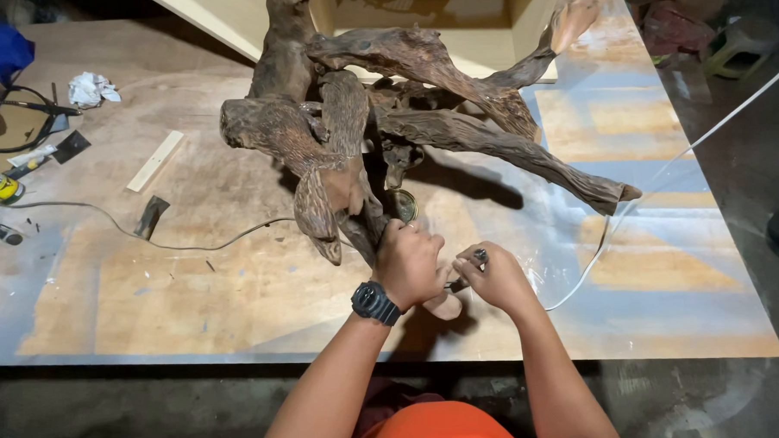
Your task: The person sands a piece of driftwood with sandpaper and then applies a finish using a brush.
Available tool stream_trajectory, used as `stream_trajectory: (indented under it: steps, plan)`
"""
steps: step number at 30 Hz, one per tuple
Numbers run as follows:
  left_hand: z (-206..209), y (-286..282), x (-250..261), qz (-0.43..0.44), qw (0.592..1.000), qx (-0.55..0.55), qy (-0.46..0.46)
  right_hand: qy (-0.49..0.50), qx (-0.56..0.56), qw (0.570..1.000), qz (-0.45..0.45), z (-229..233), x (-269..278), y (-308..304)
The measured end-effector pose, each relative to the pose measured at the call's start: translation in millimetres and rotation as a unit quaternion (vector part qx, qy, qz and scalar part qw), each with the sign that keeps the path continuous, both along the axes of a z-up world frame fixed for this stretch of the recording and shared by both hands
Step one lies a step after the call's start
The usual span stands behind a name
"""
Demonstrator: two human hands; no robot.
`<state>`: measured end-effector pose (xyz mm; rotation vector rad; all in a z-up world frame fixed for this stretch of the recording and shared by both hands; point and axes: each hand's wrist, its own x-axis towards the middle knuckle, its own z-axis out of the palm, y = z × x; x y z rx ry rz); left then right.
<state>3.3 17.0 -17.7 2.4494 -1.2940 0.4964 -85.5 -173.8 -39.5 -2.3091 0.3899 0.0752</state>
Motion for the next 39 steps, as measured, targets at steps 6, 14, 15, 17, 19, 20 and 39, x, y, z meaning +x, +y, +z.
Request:
stream_trajectory:
  steps: [6,14,15,17,19,20,39]
  plan:
    - [43.4,14.4,-8.6,-0.08,0.989,-0.073,0.098,-0.015,-0.036,0.992,0.121,11.1,23.6,-0.4]
    - [9.4,2.6,1.3,-0.012,0.996,-0.084,0.024,-0.006,-0.007,0.958,0.287,1.5,81.0,-15.2]
    - [8.5,1.9,1.0,-0.008,0.996,-0.085,0.028,0.016,0.037,0.945,0.326,18.9,84.7,-17.6]
    - [8.9,1.9,1.9,-0.008,0.996,-0.083,0.021,0.026,0.058,0.951,0.303,27.3,103.6,-36.3]
    - [8.7,1.5,2.3,-0.007,0.997,-0.081,0.012,0.035,0.077,0.956,0.281,24.8,126.4,-43.1]
    - [8.4,1.0,2.1,-0.002,0.997,-0.082,0.008,0.027,0.063,0.966,0.248,18.4,139.4,-40.5]
    - [14.4,-0.2,-1.6,0.021,0.998,-0.063,0.014,0.059,-0.178,0.969,0.161,10.2,227.4,25.9]
